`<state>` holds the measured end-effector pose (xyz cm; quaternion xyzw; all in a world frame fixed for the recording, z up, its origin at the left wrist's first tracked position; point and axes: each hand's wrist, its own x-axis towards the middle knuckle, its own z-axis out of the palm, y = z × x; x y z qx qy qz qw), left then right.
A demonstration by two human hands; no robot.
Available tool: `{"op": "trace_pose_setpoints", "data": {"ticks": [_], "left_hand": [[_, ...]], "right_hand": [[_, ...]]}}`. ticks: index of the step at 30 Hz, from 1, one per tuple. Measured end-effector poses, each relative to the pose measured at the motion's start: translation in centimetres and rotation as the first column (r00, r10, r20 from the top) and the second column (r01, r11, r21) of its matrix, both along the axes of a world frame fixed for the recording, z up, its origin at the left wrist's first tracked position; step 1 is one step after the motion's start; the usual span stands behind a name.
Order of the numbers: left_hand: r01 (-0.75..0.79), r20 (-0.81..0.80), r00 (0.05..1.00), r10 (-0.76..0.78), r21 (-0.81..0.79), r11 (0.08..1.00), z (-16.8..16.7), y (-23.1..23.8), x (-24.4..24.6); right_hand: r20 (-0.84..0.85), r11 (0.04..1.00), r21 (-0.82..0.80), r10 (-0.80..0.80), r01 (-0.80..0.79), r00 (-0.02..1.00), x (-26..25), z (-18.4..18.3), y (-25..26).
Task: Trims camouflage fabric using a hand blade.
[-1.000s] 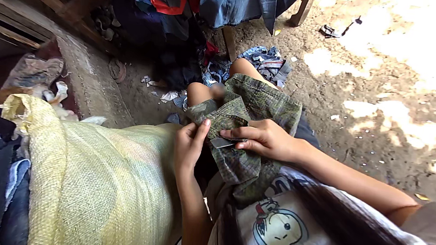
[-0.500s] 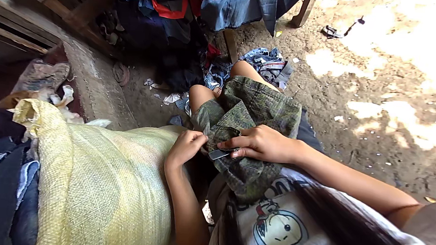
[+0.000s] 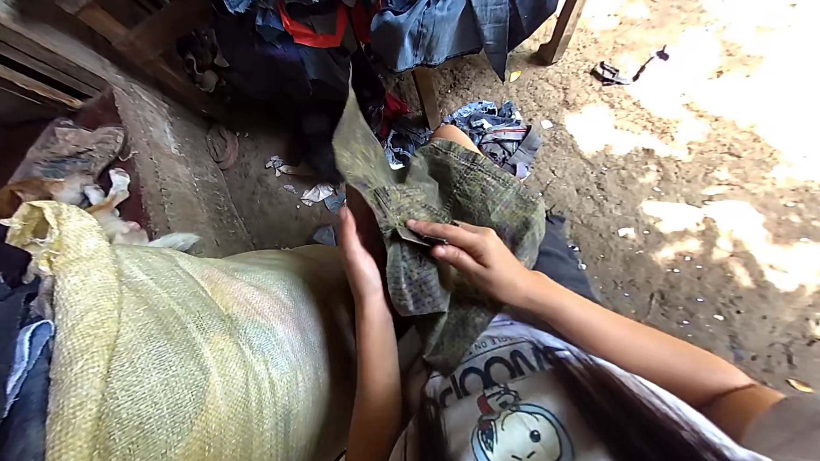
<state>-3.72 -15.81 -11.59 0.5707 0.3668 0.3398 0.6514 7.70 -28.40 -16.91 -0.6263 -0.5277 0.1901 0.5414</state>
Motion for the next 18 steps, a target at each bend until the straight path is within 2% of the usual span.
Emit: {"op": "trace_pose_setpoints", "data": {"ticks": [1, 3, 6, 10, 13, 18], "left_hand": [[0.029, -0.01, 1.0, -0.03, -0.061, 0.998, -0.8, 0.0, -0.7], [0.088, -0.037, 0.995, -0.091, -0.086, 0.992, -2.4, 0.1, -2.3], [0.163, -0.15, 0.974, -0.17, -0.058, 0.985, -2.0, -0.2, -2.9], [0.256, -0.145, 0.957, -0.251, 0.019, 0.966, -2.2, 0.5, -3.2], [0.233, -0.129, 0.967, -0.222, 0.081, 0.969, -2.6, 0.3, -3.7], [0.12, -0.125, 0.986, -0.111, 0.064, 0.991, -1.8, -0.6, -3.8]], "right_hand": [[-0.023, 0.997, -0.07, 0.016, -0.018, 1.0, 0.1, -0.4, 0.1], [-0.04, 0.987, -0.151, 0.045, -0.051, 0.998, 0.2, -0.6, 0.3], [-0.055, 0.985, -0.153, 0.073, -0.081, 0.996, -0.2, -0.3, 0.7], [-0.251, 0.972, -0.171, 0.115, -0.161, 0.961, -0.2, 0.1, 0.8], [-0.355, 0.97, -0.16, 0.119, -0.186, 0.927, -0.5, 0.5, 0.9], [-0.033, 0.99, -0.084, 0.112, -0.115, 0.993, -0.6, -0.2, 0.8]]}}
